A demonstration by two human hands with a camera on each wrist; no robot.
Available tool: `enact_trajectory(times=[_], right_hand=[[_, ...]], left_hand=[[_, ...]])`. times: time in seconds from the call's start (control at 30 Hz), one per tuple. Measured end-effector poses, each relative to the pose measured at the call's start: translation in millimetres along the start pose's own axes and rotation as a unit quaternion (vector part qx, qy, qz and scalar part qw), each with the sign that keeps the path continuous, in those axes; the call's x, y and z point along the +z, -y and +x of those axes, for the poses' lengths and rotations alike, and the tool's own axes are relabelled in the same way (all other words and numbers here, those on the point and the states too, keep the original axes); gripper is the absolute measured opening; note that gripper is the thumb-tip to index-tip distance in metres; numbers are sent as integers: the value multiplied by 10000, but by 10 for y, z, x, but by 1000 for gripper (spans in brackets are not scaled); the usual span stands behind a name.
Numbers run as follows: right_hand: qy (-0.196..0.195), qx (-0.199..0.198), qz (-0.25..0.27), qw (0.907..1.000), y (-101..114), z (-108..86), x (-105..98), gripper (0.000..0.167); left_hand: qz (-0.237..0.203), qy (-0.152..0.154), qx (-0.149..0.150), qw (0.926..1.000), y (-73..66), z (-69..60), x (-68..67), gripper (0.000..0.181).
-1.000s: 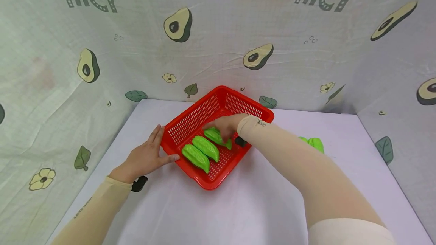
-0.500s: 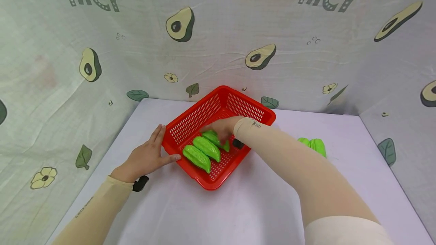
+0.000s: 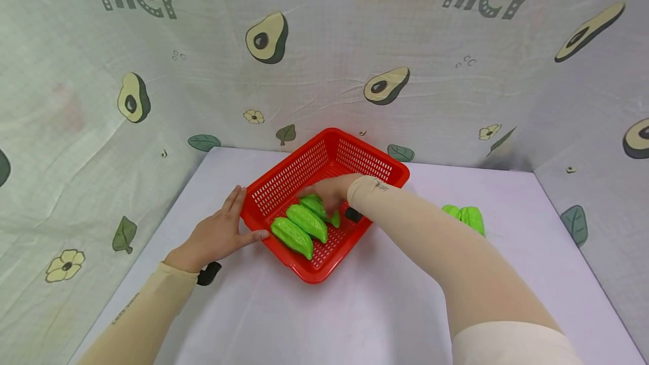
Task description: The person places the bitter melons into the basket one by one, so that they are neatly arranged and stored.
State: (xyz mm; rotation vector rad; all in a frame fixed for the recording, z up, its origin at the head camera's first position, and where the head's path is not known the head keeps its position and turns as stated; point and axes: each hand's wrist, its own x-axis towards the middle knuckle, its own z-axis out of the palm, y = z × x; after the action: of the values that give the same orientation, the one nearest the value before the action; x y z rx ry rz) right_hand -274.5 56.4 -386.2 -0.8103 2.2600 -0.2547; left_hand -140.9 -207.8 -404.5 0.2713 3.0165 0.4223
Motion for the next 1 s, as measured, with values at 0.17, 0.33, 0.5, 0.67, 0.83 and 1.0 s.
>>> enact_trajectory(times=[0.17,0.33,0.5,0.67,0.83,1.0], right_hand=[[-33,-19,15,10000,-4,-13,-3,91],[-83,13,106,9999,-1,-38,-17,91],[-138,-46,215,9997,3,-84,-58,91],[-338,-71,217,9992,8,-212,-161,92],[-519,-218,146,9983,-35,-458,-322,90],[-682,-368,172,9968,-146,-763,-434,88]], left_hand=[[-23,-24,29,10000,-4,1,4,122],[-18,-41,56,10000,-9,3,-6,122],[-20,-42,96,9999,-6,1,-3,122],[-27,7,105,9999,4,-9,-1,124],[-25,54,66,10000,20,-20,-4,126],[-30,43,41,10000,26,-34,-15,126]])
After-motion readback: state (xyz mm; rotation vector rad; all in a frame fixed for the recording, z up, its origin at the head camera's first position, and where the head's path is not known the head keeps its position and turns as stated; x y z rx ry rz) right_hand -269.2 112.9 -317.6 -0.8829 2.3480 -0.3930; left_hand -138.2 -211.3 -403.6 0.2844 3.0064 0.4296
